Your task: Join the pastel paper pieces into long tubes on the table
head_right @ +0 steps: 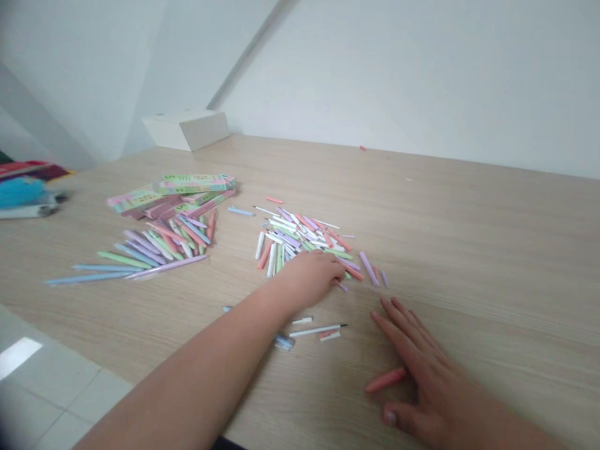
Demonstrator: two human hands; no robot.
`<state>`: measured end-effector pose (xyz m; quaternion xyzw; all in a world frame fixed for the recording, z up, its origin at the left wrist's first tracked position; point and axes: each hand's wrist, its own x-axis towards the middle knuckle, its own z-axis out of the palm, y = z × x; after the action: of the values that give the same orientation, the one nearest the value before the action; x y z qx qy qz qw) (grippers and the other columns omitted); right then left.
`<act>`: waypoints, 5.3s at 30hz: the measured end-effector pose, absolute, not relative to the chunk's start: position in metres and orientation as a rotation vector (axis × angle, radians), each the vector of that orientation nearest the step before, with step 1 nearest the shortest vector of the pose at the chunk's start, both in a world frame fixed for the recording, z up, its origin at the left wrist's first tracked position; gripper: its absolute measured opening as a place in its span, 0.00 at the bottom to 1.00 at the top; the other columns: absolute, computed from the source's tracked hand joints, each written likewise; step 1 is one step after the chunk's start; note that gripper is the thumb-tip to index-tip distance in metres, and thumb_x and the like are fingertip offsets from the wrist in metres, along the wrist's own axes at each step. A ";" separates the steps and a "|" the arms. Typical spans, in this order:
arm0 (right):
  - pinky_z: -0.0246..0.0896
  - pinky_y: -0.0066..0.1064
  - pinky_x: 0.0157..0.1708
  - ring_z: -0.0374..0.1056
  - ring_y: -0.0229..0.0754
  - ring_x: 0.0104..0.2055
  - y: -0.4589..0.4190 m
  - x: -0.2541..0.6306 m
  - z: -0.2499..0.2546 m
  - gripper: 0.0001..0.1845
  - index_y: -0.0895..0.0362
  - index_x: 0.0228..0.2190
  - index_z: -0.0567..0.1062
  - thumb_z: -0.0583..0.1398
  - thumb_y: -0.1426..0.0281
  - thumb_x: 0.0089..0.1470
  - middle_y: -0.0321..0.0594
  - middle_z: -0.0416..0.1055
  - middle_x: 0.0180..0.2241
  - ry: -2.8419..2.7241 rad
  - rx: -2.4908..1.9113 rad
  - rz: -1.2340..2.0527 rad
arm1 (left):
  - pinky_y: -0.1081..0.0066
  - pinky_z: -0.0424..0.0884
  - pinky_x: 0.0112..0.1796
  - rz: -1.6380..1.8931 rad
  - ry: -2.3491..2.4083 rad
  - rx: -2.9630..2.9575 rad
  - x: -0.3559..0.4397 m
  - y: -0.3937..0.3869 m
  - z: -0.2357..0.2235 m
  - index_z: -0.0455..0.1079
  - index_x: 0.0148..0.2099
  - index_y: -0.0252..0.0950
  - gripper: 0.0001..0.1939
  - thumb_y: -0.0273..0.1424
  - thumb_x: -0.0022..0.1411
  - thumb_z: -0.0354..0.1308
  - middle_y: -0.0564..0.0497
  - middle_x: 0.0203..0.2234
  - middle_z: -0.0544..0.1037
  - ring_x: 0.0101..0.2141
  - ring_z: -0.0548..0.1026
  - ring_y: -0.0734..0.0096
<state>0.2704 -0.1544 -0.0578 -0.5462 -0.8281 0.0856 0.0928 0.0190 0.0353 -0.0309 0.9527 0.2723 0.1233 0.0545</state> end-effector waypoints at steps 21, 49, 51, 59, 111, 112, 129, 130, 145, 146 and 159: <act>0.53 0.59 0.66 0.50 0.58 0.71 -0.061 0.239 -0.050 0.39 0.49 0.69 0.54 0.60 0.56 0.62 0.48 0.53 0.70 -2.405 -1.451 0.263 | 0.61 0.70 0.52 0.387 0.905 2.851 0.007 0.045 -0.029 0.77 0.41 0.39 0.12 0.30 0.66 0.51 0.48 0.41 0.81 0.48 0.76 0.61; 0.65 0.53 0.54 0.68 0.56 0.53 -0.057 0.227 -0.043 0.26 0.48 0.61 0.68 0.58 0.64 0.62 0.47 0.73 0.49 -2.294 -1.437 -0.001 | 0.56 0.68 0.52 0.366 0.948 2.896 0.010 0.039 -0.028 0.75 0.47 0.41 0.14 0.31 0.70 0.48 0.48 0.45 0.78 0.50 0.72 0.58; 0.66 0.51 0.52 0.68 0.55 0.51 -0.053 0.226 -0.045 0.22 0.48 0.58 0.71 0.58 0.64 0.63 0.47 0.73 0.47 -2.297 -1.434 -0.013 | 0.56 0.68 0.51 0.366 0.943 2.904 0.011 0.038 -0.028 0.75 0.47 0.41 0.14 0.32 0.70 0.48 0.48 0.45 0.78 0.50 0.72 0.57; 0.66 0.50 0.50 0.69 0.53 0.47 -0.049 0.227 -0.047 0.14 0.51 0.47 0.79 0.57 0.65 0.64 0.46 0.75 0.44 -2.344 -1.453 -0.003 | 0.56 0.67 0.52 0.352 0.858 2.890 0.013 0.038 -0.028 0.75 0.50 0.44 0.15 0.33 0.71 0.48 0.51 0.50 0.78 0.51 0.73 0.57; 0.77 0.32 0.46 0.80 0.44 0.45 -0.075 0.262 -0.022 0.10 0.49 0.41 0.83 0.68 0.63 0.56 0.37 0.84 0.40 -0.871 -1.002 1.661 | 0.62 0.71 0.47 0.535 0.980 2.729 0.013 0.041 -0.026 0.70 0.45 0.38 0.12 0.32 0.71 0.46 0.45 0.41 0.79 0.45 0.76 0.60; 0.77 0.31 0.45 0.80 0.44 0.44 -0.075 0.262 -0.023 0.09 0.49 0.40 0.83 0.69 0.63 0.55 0.37 0.84 0.38 -0.868 -1.009 1.652 | 0.62 0.71 0.46 0.533 0.982 2.730 0.013 0.041 -0.025 0.70 0.44 0.38 0.12 0.32 0.71 0.46 0.45 0.41 0.79 0.45 0.76 0.59; 0.66 0.34 0.26 0.68 0.41 0.22 -0.064 0.262 -0.017 0.31 0.53 0.19 0.70 0.56 0.42 0.58 0.41 0.73 0.20 -1.452 -1.750 0.747 | 0.62 0.71 0.47 0.552 0.933 2.712 0.011 0.043 -0.029 0.72 0.44 0.38 0.09 0.32 0.69 0.51 0.46 0.42 0.79 0.46 0.76 0.59; 0.65 0.35 0.27 0.68 0.42 0.24 -0.063 0.263 -0.019 0.30 0.54 0.21 0.72 0.54 0.44 0.61 0.41 0.72 0.21 -1.520 -1.794 0.605 | 0.62 0.71 0.48 0.551 0.915 2.708 0.011 0.043 -0.029 0.73 0.44 0.38 0.09 0.32 0.68 0.51 0.47 0.42 0.79 0.46 0.75 0.59; 0.66 0.47 0.48 0.70 0.53 0.46 -0.039 0.274 -0.044 0.16 0.55 0.48 0.78 0.57 0.65 0.63 0.49 0.76 0.42 -2.194 -1.615 -0.034 | 0.61 0.69 0.55 0.521 0.856 2.663 0.012 0.037 -0.020 0.77 0.50 0.38 0.18 0.28 0.69 0.46 0.44 0.46 0.80 0.50 0.75 0.61; 0.66 0.46 0.48 0.70 0.53 0.46 -0.038 0.271 -0.043 0.16 0.55 0.48 0.79 0.57 0.65 0.63 0.49 0.76 0.42 -2.227 -1.598 -0.035 | 0.61 0.69 0.54 0.519 0.872 2.664 0.012 0.036 -0.020 0.77 0.49 0.37 0.17 0.27 0.68 0.47 0.44 0.46 0.80 0.50 0.75 0.61; 0.63 0.44 0.49 0.68 0.51 0.47 -0.033 0.262 -0.046 0.20 0.53 0.55 0.76 0.54 0.68 0.65 0.49 0.73 0.46 -2.397 -1.477 0.016 | 0.62 0.68 0.56 0.445 0.746 2.694 0.012 0.038 -0.027 0.78 0.48 0.39 0.18 0.24 0.61 0.51 0.47 0.48 0.80 0.52 0.75 0.61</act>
<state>0.2620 -0.0334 -0.0461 -0.5176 -0.8401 0.0055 0.1624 0.0119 0.0381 -0.0268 0.9402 0.2605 0.1552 0.1551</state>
